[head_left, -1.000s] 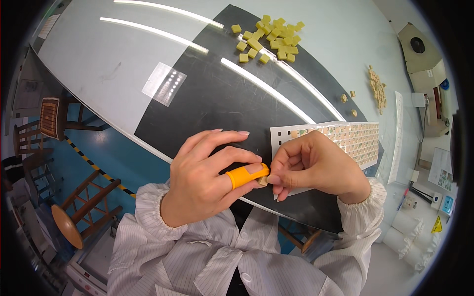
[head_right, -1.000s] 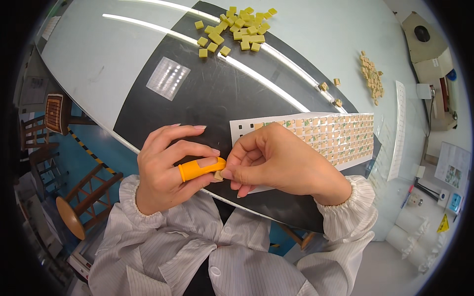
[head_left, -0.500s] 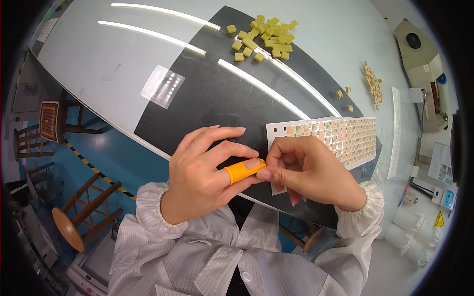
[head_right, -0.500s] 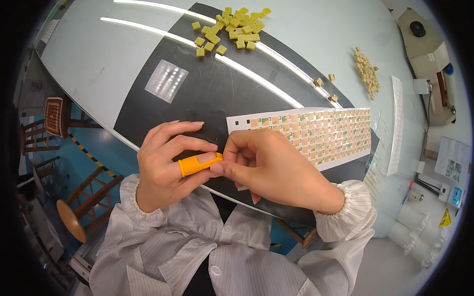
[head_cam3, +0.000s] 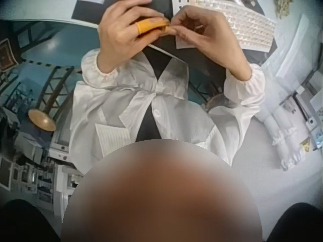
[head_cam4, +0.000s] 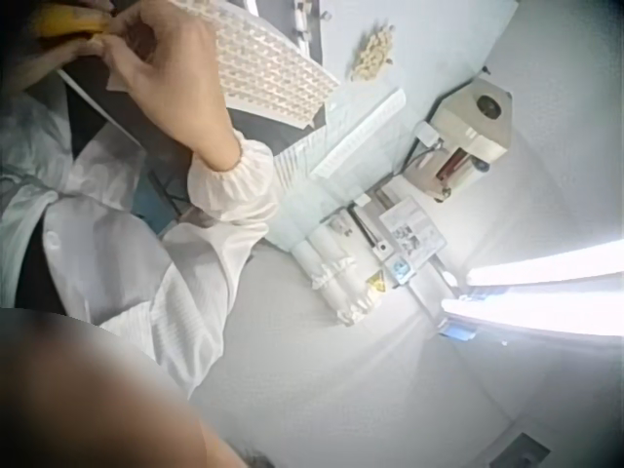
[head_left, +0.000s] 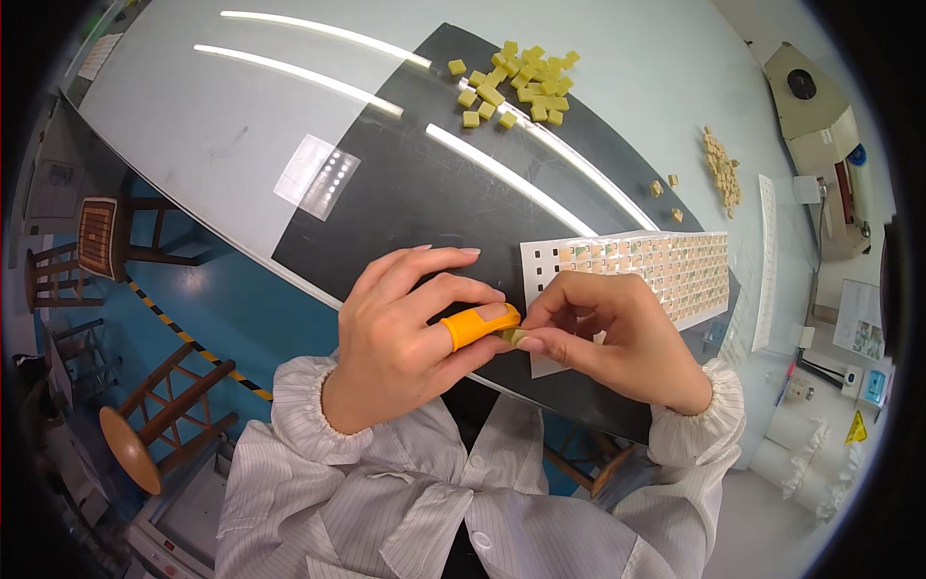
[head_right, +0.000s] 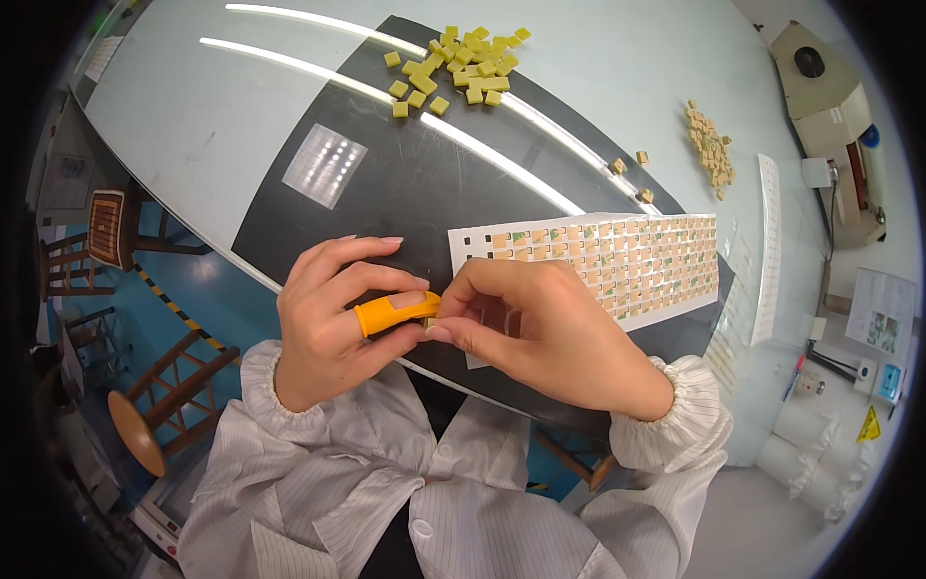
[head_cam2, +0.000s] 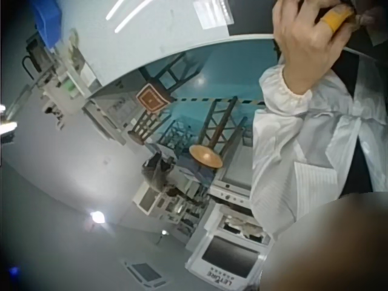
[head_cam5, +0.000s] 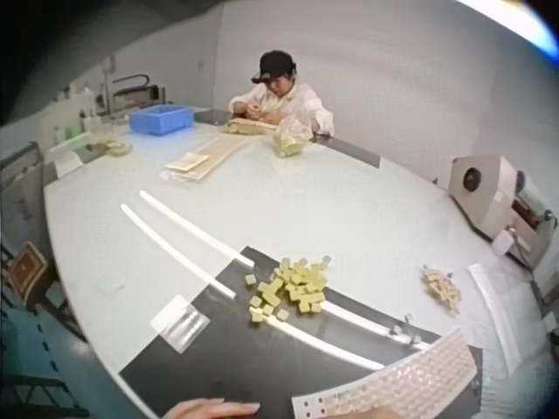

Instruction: Assembling small electronic components into a grid panel on a production line.

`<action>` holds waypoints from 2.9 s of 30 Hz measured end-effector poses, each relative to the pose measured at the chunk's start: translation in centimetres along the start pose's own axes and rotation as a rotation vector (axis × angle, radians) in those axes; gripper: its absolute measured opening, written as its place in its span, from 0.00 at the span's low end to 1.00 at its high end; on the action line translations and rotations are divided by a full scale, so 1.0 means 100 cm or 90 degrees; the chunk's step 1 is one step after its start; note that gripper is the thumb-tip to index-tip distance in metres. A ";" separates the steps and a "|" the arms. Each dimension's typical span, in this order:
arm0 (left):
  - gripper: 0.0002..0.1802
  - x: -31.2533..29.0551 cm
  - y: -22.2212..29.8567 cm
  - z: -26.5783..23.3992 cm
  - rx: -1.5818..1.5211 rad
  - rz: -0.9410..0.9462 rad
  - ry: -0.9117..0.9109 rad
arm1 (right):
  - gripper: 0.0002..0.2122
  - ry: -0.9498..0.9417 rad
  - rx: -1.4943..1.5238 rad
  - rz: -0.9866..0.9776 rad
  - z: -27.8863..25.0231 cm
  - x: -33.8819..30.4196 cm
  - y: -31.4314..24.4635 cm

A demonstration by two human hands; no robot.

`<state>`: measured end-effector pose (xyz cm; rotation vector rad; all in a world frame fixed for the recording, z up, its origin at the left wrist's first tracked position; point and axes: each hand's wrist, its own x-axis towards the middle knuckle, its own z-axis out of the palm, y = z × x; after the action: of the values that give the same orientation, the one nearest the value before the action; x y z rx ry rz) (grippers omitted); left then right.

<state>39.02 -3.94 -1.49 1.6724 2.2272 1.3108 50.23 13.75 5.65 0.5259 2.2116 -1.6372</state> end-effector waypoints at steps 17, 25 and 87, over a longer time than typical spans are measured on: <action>0.10 0.000 0.002 0.003 0.001 -0.002 0.037 | 0.04 0.253 -0.172 -0.069 0.012 -0.012 0.011; 0.10 -0.002 0.000 0.004 0.000 0.003 0.041 | 0.09 0.398 -0.310 -0.148 0.028 -0.020 0.030; 0.11 0.000 -0.001 0.003 -0.006 0.015 0.037 | 0.06 0.014 0.354 0.152 0.010 -0.001 0.010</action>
<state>39.09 -3.83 -1.74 1.6842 2.2346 1.3902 50.84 13.03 4.53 0.9101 1.6049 -2.1060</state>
